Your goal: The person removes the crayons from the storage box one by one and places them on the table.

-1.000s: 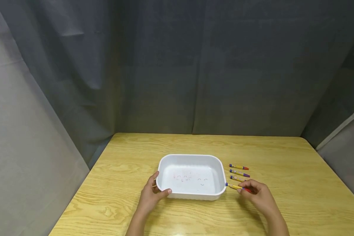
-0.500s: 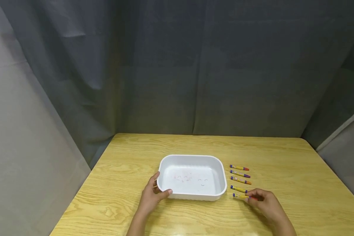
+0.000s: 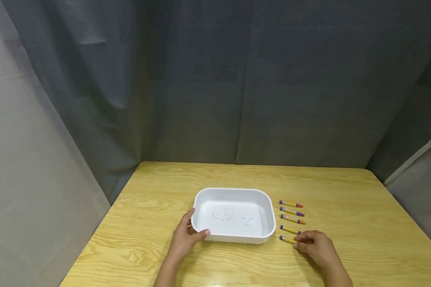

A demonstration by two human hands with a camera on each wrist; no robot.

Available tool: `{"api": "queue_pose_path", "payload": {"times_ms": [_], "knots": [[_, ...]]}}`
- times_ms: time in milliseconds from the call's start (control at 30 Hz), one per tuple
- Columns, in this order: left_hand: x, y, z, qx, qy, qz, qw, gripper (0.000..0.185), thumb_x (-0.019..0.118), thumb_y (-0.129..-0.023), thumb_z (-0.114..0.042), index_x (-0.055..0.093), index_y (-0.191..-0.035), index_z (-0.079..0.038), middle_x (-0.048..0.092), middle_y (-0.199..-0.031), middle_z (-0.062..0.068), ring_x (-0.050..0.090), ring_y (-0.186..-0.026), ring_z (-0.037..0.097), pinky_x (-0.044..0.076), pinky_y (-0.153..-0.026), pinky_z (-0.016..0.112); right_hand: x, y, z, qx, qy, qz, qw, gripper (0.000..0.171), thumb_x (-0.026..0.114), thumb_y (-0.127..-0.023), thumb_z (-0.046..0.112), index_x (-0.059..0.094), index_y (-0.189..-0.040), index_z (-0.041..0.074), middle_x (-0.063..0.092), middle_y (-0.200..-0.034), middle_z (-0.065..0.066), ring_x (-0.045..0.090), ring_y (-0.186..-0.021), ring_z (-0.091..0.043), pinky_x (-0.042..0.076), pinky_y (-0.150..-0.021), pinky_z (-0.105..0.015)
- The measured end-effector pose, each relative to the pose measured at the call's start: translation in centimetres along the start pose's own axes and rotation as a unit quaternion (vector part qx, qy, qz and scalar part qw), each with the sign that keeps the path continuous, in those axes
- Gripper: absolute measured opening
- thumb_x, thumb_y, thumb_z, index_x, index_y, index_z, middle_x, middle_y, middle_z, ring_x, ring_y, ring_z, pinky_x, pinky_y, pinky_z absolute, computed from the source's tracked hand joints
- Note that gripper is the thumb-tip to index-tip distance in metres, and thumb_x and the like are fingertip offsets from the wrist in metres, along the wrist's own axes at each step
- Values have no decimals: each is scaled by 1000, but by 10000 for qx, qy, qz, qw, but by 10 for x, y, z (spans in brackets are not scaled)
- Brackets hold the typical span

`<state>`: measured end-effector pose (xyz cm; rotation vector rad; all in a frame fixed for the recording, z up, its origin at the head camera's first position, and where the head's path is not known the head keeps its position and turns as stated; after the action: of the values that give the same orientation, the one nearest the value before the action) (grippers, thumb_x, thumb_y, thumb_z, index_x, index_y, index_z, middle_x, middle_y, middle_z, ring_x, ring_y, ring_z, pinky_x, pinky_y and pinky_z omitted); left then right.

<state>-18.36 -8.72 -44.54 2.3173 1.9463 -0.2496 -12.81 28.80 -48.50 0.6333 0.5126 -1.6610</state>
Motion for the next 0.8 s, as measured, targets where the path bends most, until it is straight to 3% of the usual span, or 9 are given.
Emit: {"api": "queue_pose_path", "payload": {"times_ms": [267, 400, 633, 800], "knots": [[-1, -13, 38, 6, -14, -78, 10000, 94, 82, -71, -18, 26, -145, -3, 47, -121, 26, 54, -103, 38, 53, -73, 32, -1, 0, -1, 148, -303, 54, 9994, 26, 76, -77, 14, 68, -96, -1, 64, -92, -6, 56, -84, -20, 48, -69, -26], [-7, -17, 40, 25, -76, 33, 10000, 92, 80, -73, -15, 24, -145, 0, 47, -119, 28, 54, -103, 42, 54, -73, 33, -11, -1, 5, 139, -523, 83, 9985, 32, 69, -85, 22, 65, -106, -3, 65, -98, -9, 58, -86, -20, 50, -71, -29], [-16, -16, 42, 131, -26, 204, 9997, 86, 77, -78, -27, 27, -146, -9, 45, -129, 27, 53, -109, 39, 51, -80, 42, -44, 0, 14, -388, 245, 10, 9989, 44, 61, -91, 34, 61, -116, -2, 62, -107, -15, 58, -91, -29, 51, -69, -42], [-31, -7, 44, 200, -800, -125, 9965, 69, 70, -83, -34, 41, -140, -10, 42, -134, 25, 49, -113, 43, 46, -83, 56, -56, 5, 13, -907, 1019, 56, 9906, 49, 59, -92, 35, 56, -122, -4, 53, -119, -27, 53, -100, -44, 48, -73, -54]]}}
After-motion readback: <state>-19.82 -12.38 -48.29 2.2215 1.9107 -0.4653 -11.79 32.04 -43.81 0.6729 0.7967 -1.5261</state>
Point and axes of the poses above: each hand's wrist, its own y-axis away from the middle knuckle, its own x-axis out of the palm, z = x × y, the point moved 1 cm from there along -y, towards the middle knuckle
